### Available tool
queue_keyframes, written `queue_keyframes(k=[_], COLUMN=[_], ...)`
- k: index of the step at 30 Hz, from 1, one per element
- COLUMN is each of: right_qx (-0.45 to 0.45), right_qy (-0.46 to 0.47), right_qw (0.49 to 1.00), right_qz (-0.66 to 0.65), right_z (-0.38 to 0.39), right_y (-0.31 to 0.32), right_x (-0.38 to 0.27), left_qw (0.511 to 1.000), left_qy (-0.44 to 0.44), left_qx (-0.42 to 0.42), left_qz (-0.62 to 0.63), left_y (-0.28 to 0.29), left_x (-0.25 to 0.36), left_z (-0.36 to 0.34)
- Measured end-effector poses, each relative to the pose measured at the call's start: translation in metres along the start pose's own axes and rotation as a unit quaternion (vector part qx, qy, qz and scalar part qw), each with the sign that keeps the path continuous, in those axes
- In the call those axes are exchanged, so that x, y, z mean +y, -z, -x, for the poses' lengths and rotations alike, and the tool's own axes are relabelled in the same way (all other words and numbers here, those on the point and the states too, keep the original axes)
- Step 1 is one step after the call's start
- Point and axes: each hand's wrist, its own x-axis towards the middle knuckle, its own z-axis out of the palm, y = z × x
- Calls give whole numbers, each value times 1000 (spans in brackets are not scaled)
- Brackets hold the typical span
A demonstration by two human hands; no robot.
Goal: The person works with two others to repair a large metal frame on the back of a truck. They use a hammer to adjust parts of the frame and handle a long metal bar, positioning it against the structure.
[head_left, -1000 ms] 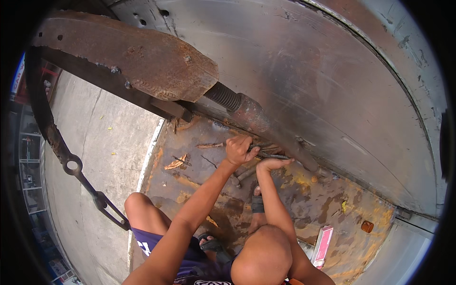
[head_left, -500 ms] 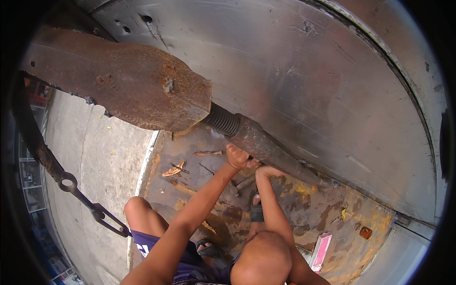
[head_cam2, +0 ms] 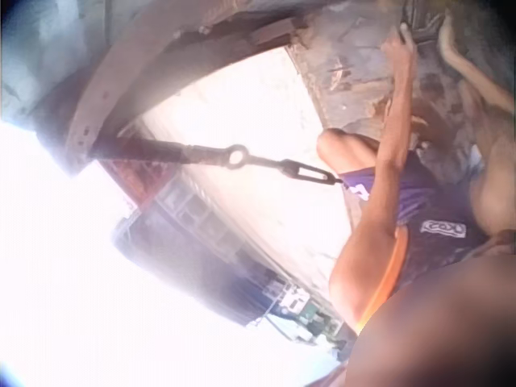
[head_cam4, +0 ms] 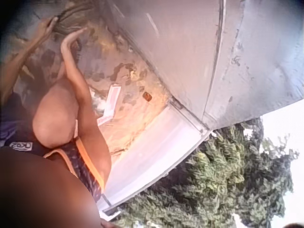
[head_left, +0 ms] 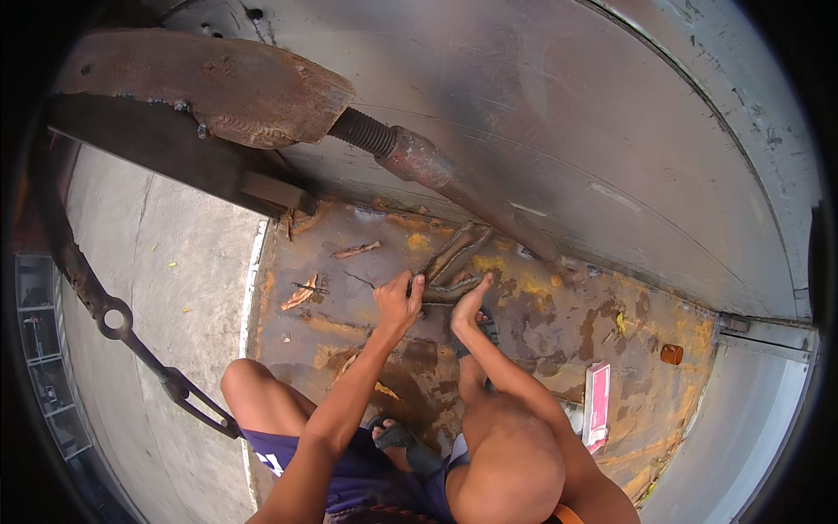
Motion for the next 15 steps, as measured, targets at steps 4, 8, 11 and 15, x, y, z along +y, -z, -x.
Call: queue_keyframes(k=[4, 8, 11, 15], right_qx=[-37, -209, -313, -312], right_qy=[-35, 65, 189, 374], right_qw=[931, 840, 794, 644], right_qz=[362, 496, 486, 591], right_z=[19, 65, 104, 147], right_y=[41, 54, 65, 79], right_x=[12, -38, -104, -175], left_qw=[962, 918, 912, 733], left_qy=[269, 390, 374, 523], left_qx=[-42, -58, -89, -170], left_qz=[-2, 51, 140, 400], left_y=[8, 21, 31, 41], left_x=[3, 33, 69, 105], left_z=[64, 91, 93, 66])
